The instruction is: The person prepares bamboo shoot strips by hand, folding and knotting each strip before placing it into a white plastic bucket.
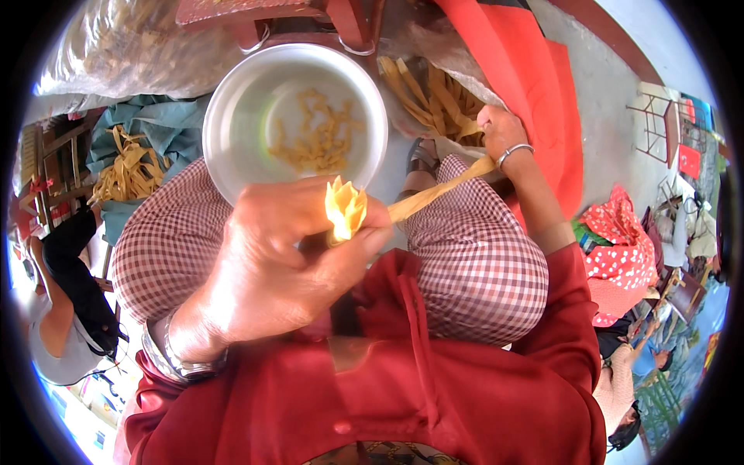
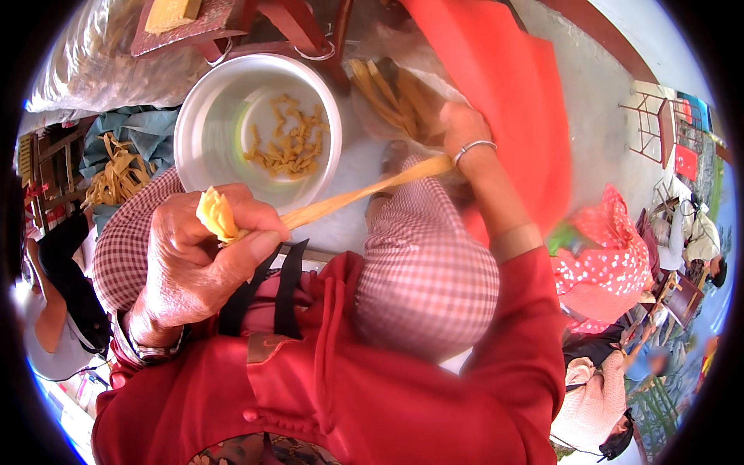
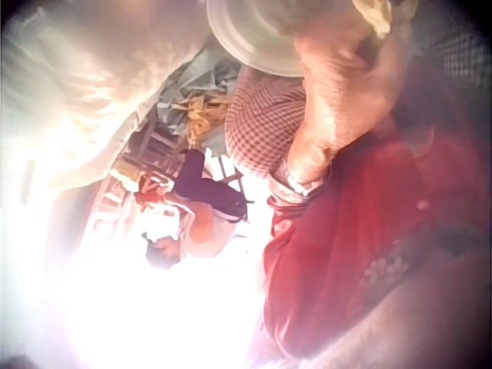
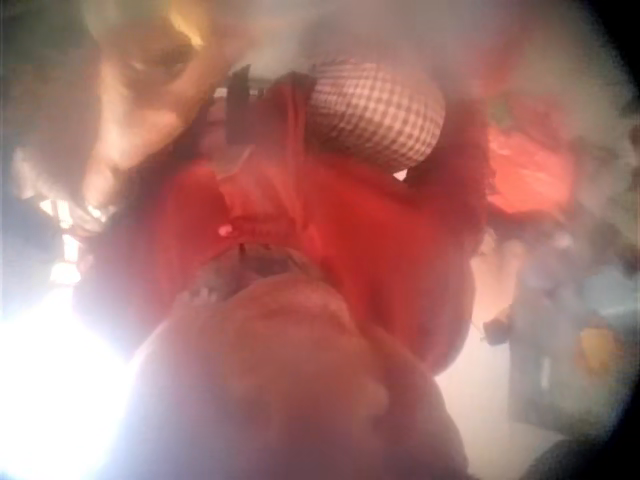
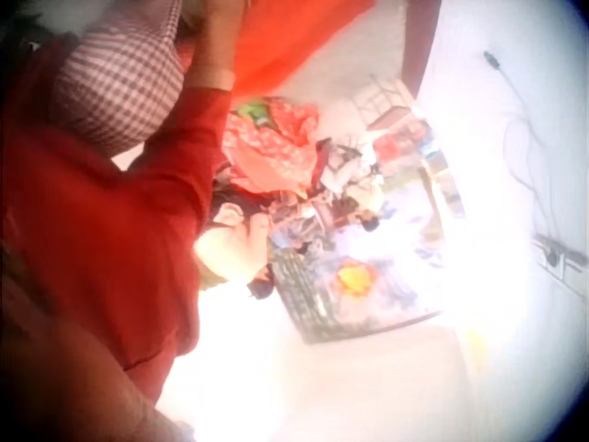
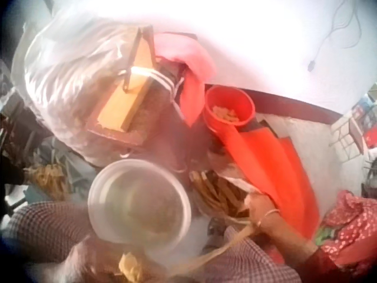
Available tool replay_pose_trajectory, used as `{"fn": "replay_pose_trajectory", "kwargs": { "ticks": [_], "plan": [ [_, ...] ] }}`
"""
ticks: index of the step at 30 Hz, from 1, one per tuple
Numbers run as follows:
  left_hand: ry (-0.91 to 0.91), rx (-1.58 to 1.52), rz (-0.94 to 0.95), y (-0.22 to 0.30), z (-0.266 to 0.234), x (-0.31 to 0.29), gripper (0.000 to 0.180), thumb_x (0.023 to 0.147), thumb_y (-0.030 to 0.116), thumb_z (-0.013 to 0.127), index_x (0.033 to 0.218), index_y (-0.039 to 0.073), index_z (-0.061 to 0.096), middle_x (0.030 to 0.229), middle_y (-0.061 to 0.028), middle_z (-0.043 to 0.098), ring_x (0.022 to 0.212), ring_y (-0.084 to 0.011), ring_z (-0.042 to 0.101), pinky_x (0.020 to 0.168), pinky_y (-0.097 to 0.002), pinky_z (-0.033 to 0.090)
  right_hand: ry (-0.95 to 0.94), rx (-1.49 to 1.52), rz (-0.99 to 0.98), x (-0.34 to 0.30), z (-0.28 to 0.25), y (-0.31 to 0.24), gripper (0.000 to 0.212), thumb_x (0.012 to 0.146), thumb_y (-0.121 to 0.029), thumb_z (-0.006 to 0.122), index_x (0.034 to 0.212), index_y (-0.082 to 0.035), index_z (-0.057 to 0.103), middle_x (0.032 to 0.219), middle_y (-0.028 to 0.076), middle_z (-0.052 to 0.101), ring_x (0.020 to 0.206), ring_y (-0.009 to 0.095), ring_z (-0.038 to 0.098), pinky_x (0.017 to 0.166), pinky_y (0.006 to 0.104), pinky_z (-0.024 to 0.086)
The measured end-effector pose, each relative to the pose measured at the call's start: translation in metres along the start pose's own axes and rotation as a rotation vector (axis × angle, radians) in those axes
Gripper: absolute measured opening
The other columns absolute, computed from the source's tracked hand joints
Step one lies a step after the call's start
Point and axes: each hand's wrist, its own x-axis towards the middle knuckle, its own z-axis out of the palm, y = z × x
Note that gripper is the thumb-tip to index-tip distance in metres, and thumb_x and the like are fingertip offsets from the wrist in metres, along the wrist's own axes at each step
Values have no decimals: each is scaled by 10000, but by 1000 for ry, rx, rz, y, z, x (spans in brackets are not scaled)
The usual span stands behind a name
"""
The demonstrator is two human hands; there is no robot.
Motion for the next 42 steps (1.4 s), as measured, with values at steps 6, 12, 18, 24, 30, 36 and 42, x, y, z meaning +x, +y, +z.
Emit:
{"fn": "replay_pose_trajectory", "kwargs": {
  "ticks": [6, 12, 18, 24, 30, 36, 42],
  "plan": [
    [-28, -22, 83, -10, -5, -7, 46, 772, -17, 609, 803, -6, 640, 641, -29, 552, 550, -73, 477, 505, -220, 361, 61, 171, 119, -2, -2, 10, 165, 752, 37, 451, 836, -51, 563, 835, 200, 602, 797, 364, 575, 712, 423, 448],
    [70, -78, 4, -9, -11, -10, 65, 813, 24, 590, 830, -17, 637, 650, -17, 565, 522, -62, 486, 490, -199, 377, 264, 89, 6, -10, -9, 18, 148, 771, 23, 443, 842, -48, 553, 822, 195, 602, 812, 372, 575, 707, 415, 450],
    [255, -200, -125, -10, -14, -5, 127, 848, 84, 579, 871, -34, 621, 689, -33, 595, 490, -59, 498, 464, -188, 390, 248, -300, -68, -17, -10, 12, 146, 818, -18, 429, 920, -15, 534, 872, 193, 623, 870, 386, 583, 761, 426, 470],
    [326, -302, -117, -13, -15, 2, 140, 850, 98, 575, 875, -33, 617, 783, -76, 615, 474, -70, 475, 451, -194, 395, -47, -565, 221, -20, -15, -8, 155, 829, -82, 447, 915, -23, 562, 905, 204, 634, 895, 337, 612, 773, 434, 486],
    [361, -318, -38, -14, -15, 3, 138, 854, 100, 570, 877, -28, 620, 804, -81, 604, 483, -54, 424, 419, -197, 398, 69, -518, 187, -25, -18, -7, 144, 821, -106, 470, 852, -32, 589, 837, 194, 638, 815, 345, 625, 722, 431, 504],
    [473, -407, 31, 4, -21, -3, 164, 872, 102, 536, 917, -48, 581, 775, -67, 557, 505, -34, 384, 382, -199, 389, 258, -352, 75, -34, -21, -14, 116, 786, -118, 504, 799, -50, 596, 776, 190, 629, 719, 353, 621, 654, 456, 499],
    [470, -364, 130, 14, -41, -24, 198, 888, 122, 501, 921, -66, 556, 700, -38, 465, 468, -28, 342, 347, -184, 353, 112, -331, 48, -31, -18, -30, 249, 805, -97, 470, 1013, -117, 605, 883, 190, 631, 776, 375, 606, 695, 452, 494]
  ]
}}
